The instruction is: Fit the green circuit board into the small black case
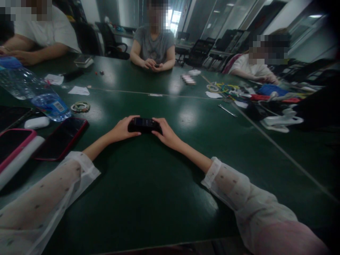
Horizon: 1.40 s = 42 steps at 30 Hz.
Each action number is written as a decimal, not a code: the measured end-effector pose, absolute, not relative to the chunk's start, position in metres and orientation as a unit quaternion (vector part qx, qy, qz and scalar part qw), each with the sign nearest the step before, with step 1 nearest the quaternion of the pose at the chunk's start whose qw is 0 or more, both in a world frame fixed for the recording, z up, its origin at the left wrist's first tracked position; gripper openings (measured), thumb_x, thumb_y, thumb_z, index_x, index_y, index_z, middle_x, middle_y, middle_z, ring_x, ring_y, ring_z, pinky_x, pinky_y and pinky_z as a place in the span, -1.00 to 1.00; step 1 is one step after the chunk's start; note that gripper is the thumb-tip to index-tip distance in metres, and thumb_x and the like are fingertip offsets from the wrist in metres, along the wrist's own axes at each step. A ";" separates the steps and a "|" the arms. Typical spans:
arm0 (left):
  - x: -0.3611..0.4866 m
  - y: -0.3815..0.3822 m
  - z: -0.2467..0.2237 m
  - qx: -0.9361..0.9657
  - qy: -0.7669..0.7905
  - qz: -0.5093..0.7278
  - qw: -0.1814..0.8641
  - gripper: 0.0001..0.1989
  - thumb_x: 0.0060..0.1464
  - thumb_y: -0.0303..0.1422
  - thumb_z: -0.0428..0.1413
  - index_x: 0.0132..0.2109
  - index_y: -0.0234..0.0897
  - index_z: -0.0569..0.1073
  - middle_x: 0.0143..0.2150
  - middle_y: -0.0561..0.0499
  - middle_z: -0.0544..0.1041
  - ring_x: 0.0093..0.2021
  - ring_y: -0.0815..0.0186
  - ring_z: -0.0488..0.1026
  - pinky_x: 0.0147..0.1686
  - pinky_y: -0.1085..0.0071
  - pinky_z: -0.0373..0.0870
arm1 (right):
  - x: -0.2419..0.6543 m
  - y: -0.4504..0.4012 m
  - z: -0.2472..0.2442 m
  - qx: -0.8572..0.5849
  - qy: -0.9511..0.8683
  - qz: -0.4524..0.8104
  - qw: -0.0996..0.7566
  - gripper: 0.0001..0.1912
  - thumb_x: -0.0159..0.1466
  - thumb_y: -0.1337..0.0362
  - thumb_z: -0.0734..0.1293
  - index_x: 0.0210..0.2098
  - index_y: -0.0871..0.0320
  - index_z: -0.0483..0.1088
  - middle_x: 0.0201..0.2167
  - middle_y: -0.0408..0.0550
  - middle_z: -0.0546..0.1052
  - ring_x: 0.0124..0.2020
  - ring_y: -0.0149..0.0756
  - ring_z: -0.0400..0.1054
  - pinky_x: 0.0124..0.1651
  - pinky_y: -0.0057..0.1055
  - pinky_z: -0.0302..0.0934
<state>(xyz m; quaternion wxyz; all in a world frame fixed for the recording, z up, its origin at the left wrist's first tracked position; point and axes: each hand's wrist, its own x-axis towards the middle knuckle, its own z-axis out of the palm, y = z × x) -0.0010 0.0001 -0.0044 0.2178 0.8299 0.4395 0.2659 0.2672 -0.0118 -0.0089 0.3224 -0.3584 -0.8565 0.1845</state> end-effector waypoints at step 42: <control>-0.001 0.001 -0.004 0.837 0.440 0.252 0.205 -0.28 0.02 0.02 0.21 0.25 -0.13 0.25 0.17 -0.14 0.41 0.12 -0.01 0.36 0.09 0.01 0.31 | 0.271 -0.009 -0.011 -0.404 -0.827 0.195 0.337 -0.41 0.25 0.16 0.38 0.21 0.06 0.14 0.11 0.13 0.36 0.12 -0.01 0.28 0.14 0.11 0.25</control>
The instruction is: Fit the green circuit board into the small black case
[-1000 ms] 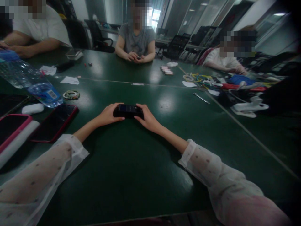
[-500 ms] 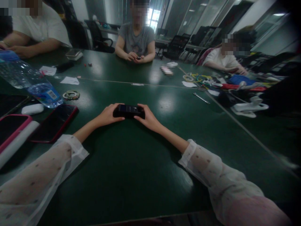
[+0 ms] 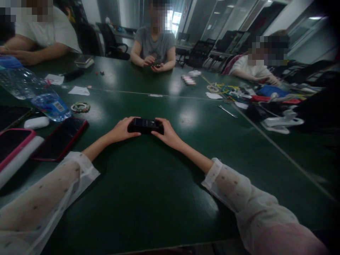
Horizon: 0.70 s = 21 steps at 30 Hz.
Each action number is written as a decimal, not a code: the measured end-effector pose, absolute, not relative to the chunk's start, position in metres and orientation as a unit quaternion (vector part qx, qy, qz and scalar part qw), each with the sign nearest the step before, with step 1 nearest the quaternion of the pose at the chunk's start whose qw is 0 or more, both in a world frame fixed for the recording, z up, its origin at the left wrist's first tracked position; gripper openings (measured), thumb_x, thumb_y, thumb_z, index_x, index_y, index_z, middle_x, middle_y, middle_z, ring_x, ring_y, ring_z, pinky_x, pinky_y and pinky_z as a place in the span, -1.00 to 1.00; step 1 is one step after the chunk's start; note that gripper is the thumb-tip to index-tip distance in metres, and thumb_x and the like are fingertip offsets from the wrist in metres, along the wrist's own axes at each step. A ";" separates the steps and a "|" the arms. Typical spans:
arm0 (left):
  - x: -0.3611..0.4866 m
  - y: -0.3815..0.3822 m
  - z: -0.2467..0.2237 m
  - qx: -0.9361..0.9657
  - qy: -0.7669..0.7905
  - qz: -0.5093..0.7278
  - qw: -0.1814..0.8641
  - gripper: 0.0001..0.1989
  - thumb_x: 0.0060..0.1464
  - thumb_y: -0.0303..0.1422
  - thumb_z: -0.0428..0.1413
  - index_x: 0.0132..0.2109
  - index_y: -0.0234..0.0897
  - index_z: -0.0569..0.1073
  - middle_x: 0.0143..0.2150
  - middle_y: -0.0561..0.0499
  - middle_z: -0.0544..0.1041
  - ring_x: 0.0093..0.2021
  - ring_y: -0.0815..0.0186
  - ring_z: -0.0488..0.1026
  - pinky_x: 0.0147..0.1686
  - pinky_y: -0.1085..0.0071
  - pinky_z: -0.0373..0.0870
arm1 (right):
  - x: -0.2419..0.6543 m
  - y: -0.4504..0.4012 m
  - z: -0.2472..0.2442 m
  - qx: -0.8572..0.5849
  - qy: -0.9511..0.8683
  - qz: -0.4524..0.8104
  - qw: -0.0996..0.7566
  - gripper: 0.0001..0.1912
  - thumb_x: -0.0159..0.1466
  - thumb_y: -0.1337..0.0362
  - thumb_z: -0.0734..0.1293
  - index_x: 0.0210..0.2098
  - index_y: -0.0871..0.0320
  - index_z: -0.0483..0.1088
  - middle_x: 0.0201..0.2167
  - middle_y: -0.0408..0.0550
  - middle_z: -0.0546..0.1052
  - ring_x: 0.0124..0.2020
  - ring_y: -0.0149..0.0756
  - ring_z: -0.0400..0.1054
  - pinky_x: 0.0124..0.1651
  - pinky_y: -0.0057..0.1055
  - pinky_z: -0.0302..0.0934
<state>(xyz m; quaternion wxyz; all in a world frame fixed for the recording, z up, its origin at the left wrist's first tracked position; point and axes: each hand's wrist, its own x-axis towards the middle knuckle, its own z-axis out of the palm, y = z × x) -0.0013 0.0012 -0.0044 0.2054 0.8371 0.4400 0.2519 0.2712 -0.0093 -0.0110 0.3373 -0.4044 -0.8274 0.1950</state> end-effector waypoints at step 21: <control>0.000 0.001 -0.003 0.836 0.438 0.256 0.209 -0.30 0.02 0.01 0.22 0.23 -0.19 0.28 0.13 -0.16 0.43 0.10 0.01 0.37 0.08 0.06 0.32 | 0.269 -0.012 -0.007 -0.402 -0.843 0.159 0.321 -0.40 0.27 0.17 0.35 0.24 0.11 0.13 0.12 0.16 0.35 0.11 0.00 0.25 0.14 0.08 0.24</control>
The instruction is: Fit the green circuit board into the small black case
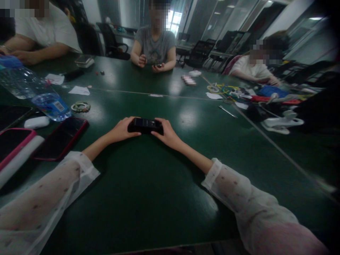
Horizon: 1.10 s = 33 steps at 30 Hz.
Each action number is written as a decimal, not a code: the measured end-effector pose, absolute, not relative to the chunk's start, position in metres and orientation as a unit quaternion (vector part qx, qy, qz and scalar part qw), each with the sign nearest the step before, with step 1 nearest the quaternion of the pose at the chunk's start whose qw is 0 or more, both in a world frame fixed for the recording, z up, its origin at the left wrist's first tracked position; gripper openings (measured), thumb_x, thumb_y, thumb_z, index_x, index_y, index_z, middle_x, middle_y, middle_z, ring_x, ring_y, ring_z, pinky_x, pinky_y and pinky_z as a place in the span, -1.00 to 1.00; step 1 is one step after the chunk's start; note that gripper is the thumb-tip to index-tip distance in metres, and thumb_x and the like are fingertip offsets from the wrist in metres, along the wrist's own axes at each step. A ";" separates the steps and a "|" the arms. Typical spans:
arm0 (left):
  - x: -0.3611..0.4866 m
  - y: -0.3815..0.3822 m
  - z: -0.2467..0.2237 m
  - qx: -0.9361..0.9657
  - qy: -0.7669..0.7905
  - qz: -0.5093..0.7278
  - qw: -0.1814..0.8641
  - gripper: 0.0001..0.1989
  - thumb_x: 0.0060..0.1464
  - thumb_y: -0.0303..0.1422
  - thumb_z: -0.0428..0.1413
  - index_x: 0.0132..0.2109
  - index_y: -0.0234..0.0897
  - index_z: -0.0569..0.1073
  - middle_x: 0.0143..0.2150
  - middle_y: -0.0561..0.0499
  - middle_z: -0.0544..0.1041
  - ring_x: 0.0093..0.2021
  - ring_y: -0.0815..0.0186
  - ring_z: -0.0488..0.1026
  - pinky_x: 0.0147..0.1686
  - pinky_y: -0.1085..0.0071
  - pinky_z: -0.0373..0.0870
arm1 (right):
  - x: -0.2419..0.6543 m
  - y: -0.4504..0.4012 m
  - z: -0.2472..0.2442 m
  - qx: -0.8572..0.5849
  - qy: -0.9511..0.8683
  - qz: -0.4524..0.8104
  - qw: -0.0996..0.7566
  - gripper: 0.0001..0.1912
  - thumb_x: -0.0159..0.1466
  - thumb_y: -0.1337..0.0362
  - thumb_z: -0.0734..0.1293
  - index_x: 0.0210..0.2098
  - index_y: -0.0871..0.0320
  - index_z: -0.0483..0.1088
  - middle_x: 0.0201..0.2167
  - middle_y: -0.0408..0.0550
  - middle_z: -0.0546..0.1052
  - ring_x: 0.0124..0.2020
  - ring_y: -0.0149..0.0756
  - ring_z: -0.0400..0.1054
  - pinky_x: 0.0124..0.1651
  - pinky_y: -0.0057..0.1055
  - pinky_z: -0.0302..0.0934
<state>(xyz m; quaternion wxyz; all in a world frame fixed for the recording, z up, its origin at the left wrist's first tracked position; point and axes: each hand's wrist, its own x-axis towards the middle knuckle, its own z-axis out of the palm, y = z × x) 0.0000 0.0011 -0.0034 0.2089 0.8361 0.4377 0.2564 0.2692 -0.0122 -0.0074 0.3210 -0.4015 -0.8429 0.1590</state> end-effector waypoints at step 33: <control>0.001 0.001 -0.004 0.825 0.467 0.246 0.203 -0.30 -0.02 0.06 0.21 0.15 -0.25 0.31 0.04 -0.18 0.44 0.01 0.01 0.41 -0.02 0.07 0.37 | 0.264 -0.020 -0.004 -0.384 -0.876 0.064 0.284 -0.44 0.34 0.23 0.25 0.28 0.10 0.03 0.13 0.19 0.25 0.18 0.04 0.21 0.18 0.14 0.25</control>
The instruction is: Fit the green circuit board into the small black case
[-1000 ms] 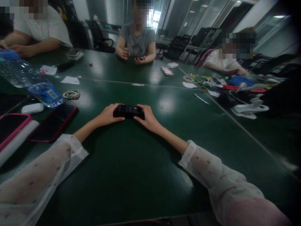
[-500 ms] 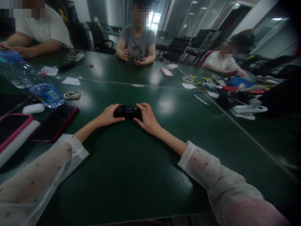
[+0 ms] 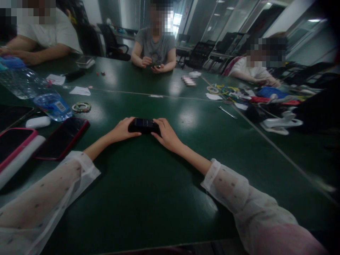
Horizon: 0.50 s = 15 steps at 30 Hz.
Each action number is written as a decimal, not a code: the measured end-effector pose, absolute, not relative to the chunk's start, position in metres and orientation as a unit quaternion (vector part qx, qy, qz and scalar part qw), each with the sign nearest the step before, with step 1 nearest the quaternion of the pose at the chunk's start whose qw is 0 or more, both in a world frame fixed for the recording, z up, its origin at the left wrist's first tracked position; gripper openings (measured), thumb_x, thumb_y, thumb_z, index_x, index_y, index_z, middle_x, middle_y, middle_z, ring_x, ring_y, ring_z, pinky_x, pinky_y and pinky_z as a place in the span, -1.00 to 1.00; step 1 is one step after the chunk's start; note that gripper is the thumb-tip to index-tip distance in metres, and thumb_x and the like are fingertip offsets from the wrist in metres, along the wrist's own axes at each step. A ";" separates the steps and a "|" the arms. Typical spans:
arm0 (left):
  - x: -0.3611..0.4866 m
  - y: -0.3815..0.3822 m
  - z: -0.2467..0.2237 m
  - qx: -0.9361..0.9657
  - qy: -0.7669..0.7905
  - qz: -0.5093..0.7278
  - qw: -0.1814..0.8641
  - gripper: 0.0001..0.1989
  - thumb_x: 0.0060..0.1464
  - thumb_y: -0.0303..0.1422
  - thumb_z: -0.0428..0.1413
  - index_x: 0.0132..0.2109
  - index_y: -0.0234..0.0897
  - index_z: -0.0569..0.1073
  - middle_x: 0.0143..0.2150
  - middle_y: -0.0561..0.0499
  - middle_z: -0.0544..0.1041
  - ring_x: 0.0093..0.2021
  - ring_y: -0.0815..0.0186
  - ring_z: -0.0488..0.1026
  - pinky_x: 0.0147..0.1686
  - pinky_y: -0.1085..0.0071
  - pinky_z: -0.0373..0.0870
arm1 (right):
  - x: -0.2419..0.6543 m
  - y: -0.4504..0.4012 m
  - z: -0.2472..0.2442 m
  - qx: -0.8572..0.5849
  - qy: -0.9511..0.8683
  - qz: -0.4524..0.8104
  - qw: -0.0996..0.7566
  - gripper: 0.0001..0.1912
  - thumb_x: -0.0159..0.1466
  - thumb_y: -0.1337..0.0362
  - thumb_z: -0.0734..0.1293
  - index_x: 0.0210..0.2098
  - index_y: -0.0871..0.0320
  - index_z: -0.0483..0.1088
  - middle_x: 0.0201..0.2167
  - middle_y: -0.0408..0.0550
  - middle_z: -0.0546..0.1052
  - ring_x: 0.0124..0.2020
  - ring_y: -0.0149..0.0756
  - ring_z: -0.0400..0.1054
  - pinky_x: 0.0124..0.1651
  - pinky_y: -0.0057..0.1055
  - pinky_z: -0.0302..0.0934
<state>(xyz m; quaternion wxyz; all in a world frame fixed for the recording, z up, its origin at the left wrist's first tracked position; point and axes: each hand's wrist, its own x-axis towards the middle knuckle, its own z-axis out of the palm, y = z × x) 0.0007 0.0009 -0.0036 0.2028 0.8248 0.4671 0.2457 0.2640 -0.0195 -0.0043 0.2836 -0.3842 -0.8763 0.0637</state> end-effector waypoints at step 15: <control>0.001 -0.001 -0.002 0.825 0.469 0.241 0.204 -0.31 -0.01 0.06 0.21 0.15 -0.23 0.30 0.05 -0.18 0.43 0.01 0.02 0.40 -0.01 0.06 0.38 | 0.265 -0.019 -0.006 -0.386 -0.874 0.075 0.286 -0.44 0.34 0.23 0.25 0.28 0.11 0.03 0.12 0.18 0.25 0.15 0.02 0.24 0.14 0.11 0.30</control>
